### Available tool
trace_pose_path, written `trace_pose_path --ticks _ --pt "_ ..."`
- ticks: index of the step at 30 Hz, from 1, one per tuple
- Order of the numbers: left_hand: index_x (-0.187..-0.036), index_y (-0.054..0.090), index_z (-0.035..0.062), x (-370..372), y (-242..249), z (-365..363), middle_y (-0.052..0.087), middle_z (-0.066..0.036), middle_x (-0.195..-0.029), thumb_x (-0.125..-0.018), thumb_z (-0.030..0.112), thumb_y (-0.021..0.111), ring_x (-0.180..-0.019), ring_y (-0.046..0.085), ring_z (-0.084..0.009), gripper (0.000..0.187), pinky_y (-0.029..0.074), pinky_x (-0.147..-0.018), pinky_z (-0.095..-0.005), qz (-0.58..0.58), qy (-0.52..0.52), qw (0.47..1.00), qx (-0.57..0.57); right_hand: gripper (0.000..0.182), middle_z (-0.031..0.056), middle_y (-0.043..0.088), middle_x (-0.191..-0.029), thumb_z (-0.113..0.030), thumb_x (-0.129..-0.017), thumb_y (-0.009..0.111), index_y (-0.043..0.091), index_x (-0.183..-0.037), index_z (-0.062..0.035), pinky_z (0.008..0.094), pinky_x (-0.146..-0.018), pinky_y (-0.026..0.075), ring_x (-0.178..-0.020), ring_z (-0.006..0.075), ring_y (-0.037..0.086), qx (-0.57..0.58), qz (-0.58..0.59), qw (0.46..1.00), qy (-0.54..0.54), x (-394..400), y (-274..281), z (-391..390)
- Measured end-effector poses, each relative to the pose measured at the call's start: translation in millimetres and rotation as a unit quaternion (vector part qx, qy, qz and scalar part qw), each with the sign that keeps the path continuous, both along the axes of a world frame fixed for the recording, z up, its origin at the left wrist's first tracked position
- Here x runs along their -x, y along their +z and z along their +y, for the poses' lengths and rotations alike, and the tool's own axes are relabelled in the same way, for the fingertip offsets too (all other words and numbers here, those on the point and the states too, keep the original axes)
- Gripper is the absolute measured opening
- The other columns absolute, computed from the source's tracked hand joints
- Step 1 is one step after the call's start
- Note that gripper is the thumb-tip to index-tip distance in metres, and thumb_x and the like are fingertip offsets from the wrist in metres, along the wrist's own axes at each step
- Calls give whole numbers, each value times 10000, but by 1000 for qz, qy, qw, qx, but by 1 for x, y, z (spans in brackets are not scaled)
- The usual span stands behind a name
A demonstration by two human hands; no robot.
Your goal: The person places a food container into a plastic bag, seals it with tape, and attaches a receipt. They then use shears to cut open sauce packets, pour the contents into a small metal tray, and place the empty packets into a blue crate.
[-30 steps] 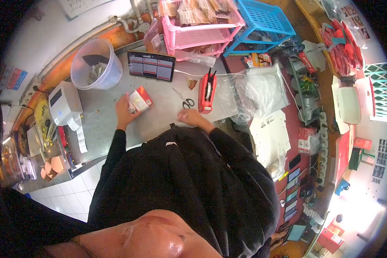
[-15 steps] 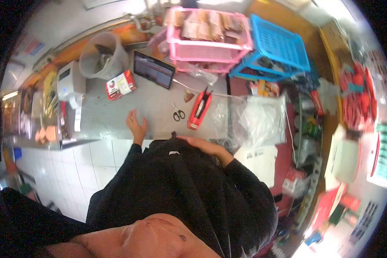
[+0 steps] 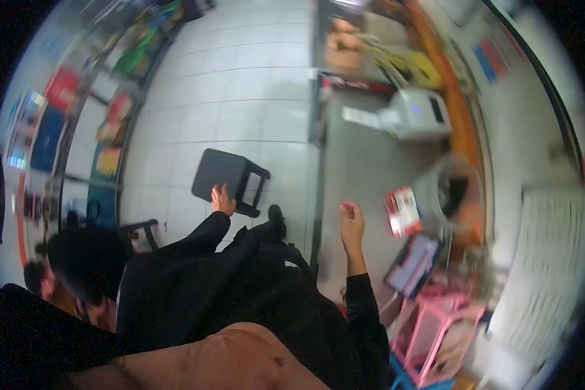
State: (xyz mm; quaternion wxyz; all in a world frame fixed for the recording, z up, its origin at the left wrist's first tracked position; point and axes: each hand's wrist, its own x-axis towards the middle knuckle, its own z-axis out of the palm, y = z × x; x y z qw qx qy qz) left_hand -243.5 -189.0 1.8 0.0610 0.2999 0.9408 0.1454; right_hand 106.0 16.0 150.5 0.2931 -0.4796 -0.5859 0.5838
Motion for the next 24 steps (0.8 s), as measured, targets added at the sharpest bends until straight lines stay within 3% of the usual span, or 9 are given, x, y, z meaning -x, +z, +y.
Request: trace_pose_path --ticks 3,5,6,8,11,16,17,20,24 --pt "-1245 443 138 46 -34 -59 338 -119 -1238 -656 180 693 -1184 359 -301 641 405 -895 -468 -39 164 982 79 245 39 567 -962 -222 -860 585 558 -1057 -79 240 -661 441 -864 115 536 -97 -34 991 82 77 -31 43" --pt "-1229 465 129 76 -99 -98 325 -117 -1261 -678 233 681 -1204 340 -305 601 419 -875 -473 -91 222 961 140 291 66 544 -1040 -214 -841 610 541 -1098 -97 257 -665 457 -871 135 539 72 -39 993 85 118 -44 67" --pt "-1229 465 129 79 -85 -99 325 -117 -1261 -678 233 681 -1204 340 -305 601 419 -875 -473 -94 258 953 131 291 66 544 -1040 -214 -841 610 541 -1098 -97 257 -665 457 -871 135 539 65 -38 990 123 141 -48 77" --pt "-1181 508 118 84 -43 -102 304 -121 -1281 -691 251 661 -1220 321 -301 531 407 -888 -483 -157 167 927 297 338 99 498 -1117 -194 -816 639 527 -1123 -108 273 -640 483 -886 162 538 58 -75 989 118 186 -54 75" --pt "-1134 540 110 105 -42 -96 278 -126 -1298 -677 222 659 -1230 306 -304 486 395 -903 -490 -184 151 937 254 342 60 495 -1066 -168 -827 627 497 -1139 -113 239 -609 466 -778 108 533 56 -114 979 160 241 -65 92" --pt "-1086 570 157 177 -71 9 323 -104 -1263 -681 205 661 -1162 372 -280 418 416 -840 -463 -155 234 942 183 369 99 473 -1104 -131 -808 644 491 -1143 -108 255 -578 480 -776 131 545 -25 -165 972 163 324 -65 202" --pt "-1086 570 157 199 -68 35 323 -104 -1263 -681 205 661 -1162 372 -280 418 416 -840 -463 -155 244 941 174 375 105 470 -1109 -120 -803 646 491 -1144 -100 256 -570 483 -771 135 547 -40 -158 976 144 346 -63 233" --pt "-1053 588 181 259 -56 101 347 -117 -1252 -682 178 632 -1172 370 -297 374 410 -855 -466 -121 209 970 -7 345 119 468 -1113 -90 -810 615 493 -1133 -90 249 -543 476 -753 133 545 -106 -115 978 137 410 -55 325" --pt "-1053 599 171 315 -58 156 371 -112 -1265 -672 154 606 -1180 376 -306 381 393 -878 -469 -96 306 946 -53 300 97 520 -1030 -70 -815 581 511 -1105 -94 230 -520 454 -764 115 539 -138 -33 972 187 518 -32 427"
